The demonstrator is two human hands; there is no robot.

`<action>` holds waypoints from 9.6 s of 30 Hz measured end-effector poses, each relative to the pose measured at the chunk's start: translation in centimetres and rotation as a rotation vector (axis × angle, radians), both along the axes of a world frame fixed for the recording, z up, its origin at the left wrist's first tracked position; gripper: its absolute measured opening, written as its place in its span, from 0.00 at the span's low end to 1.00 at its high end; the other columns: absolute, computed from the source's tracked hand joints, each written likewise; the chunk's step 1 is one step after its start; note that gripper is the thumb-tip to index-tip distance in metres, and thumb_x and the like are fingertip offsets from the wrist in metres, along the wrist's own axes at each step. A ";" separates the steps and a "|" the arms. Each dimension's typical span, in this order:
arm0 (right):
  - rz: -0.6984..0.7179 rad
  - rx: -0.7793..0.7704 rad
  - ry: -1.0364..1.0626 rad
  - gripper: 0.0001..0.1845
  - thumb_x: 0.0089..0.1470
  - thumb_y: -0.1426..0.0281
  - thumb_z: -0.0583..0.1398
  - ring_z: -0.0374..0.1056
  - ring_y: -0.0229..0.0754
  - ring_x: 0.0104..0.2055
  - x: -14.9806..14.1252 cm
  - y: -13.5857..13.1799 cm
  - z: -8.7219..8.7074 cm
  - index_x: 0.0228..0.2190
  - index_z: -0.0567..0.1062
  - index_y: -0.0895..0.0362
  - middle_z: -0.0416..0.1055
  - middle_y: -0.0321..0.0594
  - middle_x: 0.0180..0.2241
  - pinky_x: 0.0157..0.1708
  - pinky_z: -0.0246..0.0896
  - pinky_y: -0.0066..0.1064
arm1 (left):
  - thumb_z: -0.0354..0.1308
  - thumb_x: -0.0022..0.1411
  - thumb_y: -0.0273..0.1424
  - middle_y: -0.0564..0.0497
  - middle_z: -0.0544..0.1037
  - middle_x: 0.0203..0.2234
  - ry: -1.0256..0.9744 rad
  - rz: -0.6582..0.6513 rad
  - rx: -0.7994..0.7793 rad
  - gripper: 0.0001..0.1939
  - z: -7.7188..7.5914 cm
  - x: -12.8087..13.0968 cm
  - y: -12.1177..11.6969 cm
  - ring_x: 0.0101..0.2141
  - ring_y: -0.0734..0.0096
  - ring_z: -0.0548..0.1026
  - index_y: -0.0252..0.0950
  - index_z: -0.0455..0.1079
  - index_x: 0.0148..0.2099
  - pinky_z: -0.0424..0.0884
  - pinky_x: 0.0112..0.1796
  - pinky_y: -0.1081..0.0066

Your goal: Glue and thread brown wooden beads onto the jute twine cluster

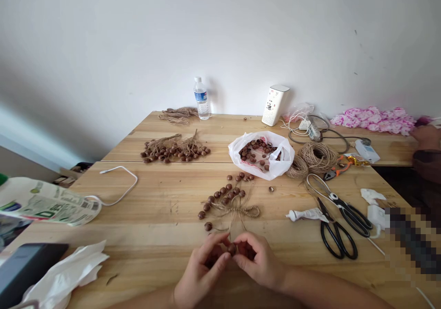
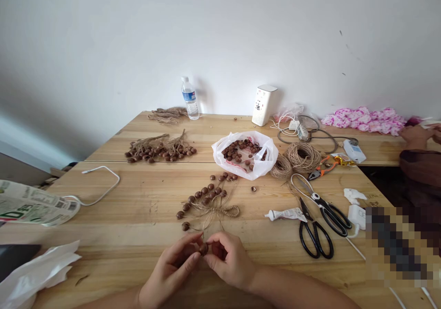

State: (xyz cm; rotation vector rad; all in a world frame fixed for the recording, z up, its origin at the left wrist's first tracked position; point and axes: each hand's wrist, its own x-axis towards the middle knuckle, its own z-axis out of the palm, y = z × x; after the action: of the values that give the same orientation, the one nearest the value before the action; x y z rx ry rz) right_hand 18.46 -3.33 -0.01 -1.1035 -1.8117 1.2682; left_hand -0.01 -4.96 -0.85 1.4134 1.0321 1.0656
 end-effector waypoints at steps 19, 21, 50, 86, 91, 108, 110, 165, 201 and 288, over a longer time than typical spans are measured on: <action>0.003 0.022 -0.008 0.08 0.50 0.70 0.58 0.56 0.33 0.24 -0.1 0.0 0.4 0.34 0.68 0.58 0.60 0.31 0.23 0.24 0.55 0.23 | 0.55 0.60 0.24 0.48 0.71 0.35 0.120 -0.026 0.245 0.12 0.5 -0.2 0.4 0.37 0.67 0.73 0.41 0.69 0.46 0.73 0.38 0.67; 0.001 0.025 -0.011 0.08 0.50 0.70 0.58 0.56 0.33 0.24 -0.1 0.0 0.4 0.34 0.68 0.58 0.60 0.31 0.23 0.24 0.55 0.23 | 0.55 0.60 0.24 0.48 0.72 0.35 0.122 -0.026 0.247 0.12 0.5 -0.2 0.4 0.37 0.67 0.73 0.41 0.69 0.46 0.73 0.38 0.68; 0.062 0.402 -0.884 0.04 0.52 0.71 0.62 0.70 0.44 0.28 -5.1 1.5 2.3 0.30 0.73 0.59 0.71 0.43 0.34 0.27 0.63 0.32 | 0.54 0.58 0.37 0.46 0.75 0.39 0.240 0.544 0.141 0.13 3.2 -5.7 8.1 0.37 0.66 0.74 0.35 0.73 0.41 0.71 0.37 0.69; 0.015 0.299 -0.299 0.11 0.59 0.72 0.53 0.65 0.38 0.28 2.5 1.4 2.2 0.33 0.75 0.57 0.69 0.42 0.28 0.29 0.62 0.28 | 0.55 0.52 0.22 0.47 0.65 0.34 0.919 -0.179 0.495 0.06 4.1 -5.2 7.1 0.37 0.60 0.64 0.37 0.71 0.31 0.65 0.37 0.61; 0.026 0.291 -0.290 0.11 0.59 0.72 0.53 0.66 0.39 0.29 2.6 1.4 2.5 0.33 0.75 0.56 0.69 0.42 0.28 0.29 0.62 0.28 | 0.54 0.54 0.23 0.48 0.65 0.33 0.860 -0.148 0.504 0.07 3.6 -5.4 7.2 0.36 0.61 0.64 0.37 0.72 0.33 0.65 0.37 0.62; 0.065 0.258 -0.346 0.11 0.59 0.72 0.52 0.66 0.39 0.30 2.8 1.4 2.5 0.33 0.75 0.56 0.69 0.41 0.29 0.31 0.62 0.28 | 0.48 0.62 0.24 0.48 0.65 0.33 0.890 -0.041 0.579 0.10 2.6 -6.1 7.1 0.36 0.65 0.64 0.36 0.68 0.31 0.66 0.38 0.64; 0.067 0.259 -0.349 0.11 0.59 0.72 0.52 0.66 0.39 0.30 2.9 1.4 2.5 0.33 0.75 0.56 0.69 0.42 0.29 0.31 0.62 0.28 | 0.48 0.62 0.24 0.48 0.64 0.32 0.912 -0.046 0.581 0.11 2.7 -6.1 7.1 0.35 0.65 0.63 0.37 0.68 0.29 0.65 0.37 0.65; 0.092 0.300 -0.346 0.11 0.60 0.72 0.52 0.66 0.37 0.29 3.0 1.5 2.1 0.33 0.75 0.57 0.69 0.41 0.29 0.31 0.62 0.26 | 0.57 0.44 0.23 0.49 0.64 0.33 0.840 -0.329 0.438 0.08 4.0 -5.4 5.9 0.38 0.62 0.62 0.37 0.65 0.30 0.61 0.40 0.62; 0.067 0.318 -0.364 0.12 0.60 0.71 0.52 0.66 0.38 0.29 3.0 1.5 2.2 0.32 0.76 0.57 0.70 0.41 0.28 0.31 0.62 0.26 | 0.55 0.43 0.23 0.47 0.64 0.32 0.928 -0.312 0.595 0.05 5.0 -6.1 6.1 0.35 0.60 0.62 0.37 0.63 0.26 0.60 0.36 0.59; 0.090 0.326 -0.382 0.11 0.59 0.72 0.53 0.67 0.38 0.30 3.0 1.4 2.4 0.32 0.75 0.56 0.70 0.40 0.29 0.31 0.61 0.25 | 0.53 0.59 0.32 0.45 0.78 0.35 0.559 0.330 0.324 0.09 1.8 -7.6 9.5 0.38 0.60 0.74 0.38 0.74 0.38 0.70 0.39 0.62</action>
State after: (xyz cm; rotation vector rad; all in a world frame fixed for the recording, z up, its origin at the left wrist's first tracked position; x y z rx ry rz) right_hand 21.42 -1.90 2.34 -1.1410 -2.2759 0.8031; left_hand -7.56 4.50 0.94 1.9130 1.5891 1.1340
